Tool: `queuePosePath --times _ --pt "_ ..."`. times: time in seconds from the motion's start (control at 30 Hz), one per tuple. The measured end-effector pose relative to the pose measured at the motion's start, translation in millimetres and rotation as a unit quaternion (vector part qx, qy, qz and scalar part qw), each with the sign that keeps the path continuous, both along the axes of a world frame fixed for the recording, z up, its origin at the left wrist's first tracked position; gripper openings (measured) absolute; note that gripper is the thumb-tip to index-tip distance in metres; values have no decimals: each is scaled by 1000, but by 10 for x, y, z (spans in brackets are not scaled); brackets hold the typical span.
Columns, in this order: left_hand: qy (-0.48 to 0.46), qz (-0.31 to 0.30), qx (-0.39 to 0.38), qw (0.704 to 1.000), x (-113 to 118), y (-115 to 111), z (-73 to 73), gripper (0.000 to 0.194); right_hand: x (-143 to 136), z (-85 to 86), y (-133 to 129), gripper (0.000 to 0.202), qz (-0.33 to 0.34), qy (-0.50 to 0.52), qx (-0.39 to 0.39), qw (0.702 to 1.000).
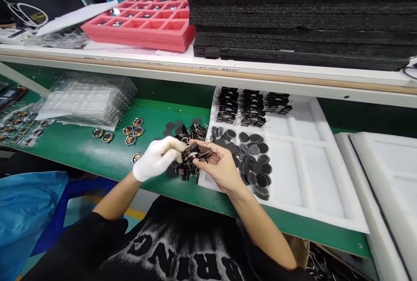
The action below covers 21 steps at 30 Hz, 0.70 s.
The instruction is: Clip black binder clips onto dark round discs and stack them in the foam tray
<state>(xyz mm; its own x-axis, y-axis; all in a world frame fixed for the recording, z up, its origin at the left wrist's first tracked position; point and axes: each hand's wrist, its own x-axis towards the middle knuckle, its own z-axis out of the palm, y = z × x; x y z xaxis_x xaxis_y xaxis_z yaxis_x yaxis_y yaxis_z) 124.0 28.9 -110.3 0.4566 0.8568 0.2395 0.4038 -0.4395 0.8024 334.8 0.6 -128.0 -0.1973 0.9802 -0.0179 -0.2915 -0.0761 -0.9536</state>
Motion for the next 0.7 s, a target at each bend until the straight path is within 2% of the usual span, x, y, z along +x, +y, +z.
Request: queuePosePath --times 0.13,0.23,0.37,0.47,0.53,0.6,0.63,0.7 --pt "115 -26 -47 992 -55 139 191 15 170 90 -11 38 68 -54 10 996" --pt "192 -96 -52 975 -13 208 278 41 237 160 -6 31 114 -97 28 988" --pt "231 -150 -49 960 51 201 305 49 301 254 7 24 167 -139 59 974" --pt "242 -154 -20 958 52 181 278 50 340 264 10 22 193 -151 62 968" --pt "223 -147 -16 964 42 170 256 47 326 211 11 24 144 -121 46 981" --pt "184 -132 -53 973 50 141 229 42 254 119 15 27 20 -28 3 999" --pt "162 -124 -90 975 66 114 211 39 199 68 18 26 -51 34 -24 998" --pt "118 -100 -178 972 112 39 166 34 71 -24 28 25 -152 149 -75 974"
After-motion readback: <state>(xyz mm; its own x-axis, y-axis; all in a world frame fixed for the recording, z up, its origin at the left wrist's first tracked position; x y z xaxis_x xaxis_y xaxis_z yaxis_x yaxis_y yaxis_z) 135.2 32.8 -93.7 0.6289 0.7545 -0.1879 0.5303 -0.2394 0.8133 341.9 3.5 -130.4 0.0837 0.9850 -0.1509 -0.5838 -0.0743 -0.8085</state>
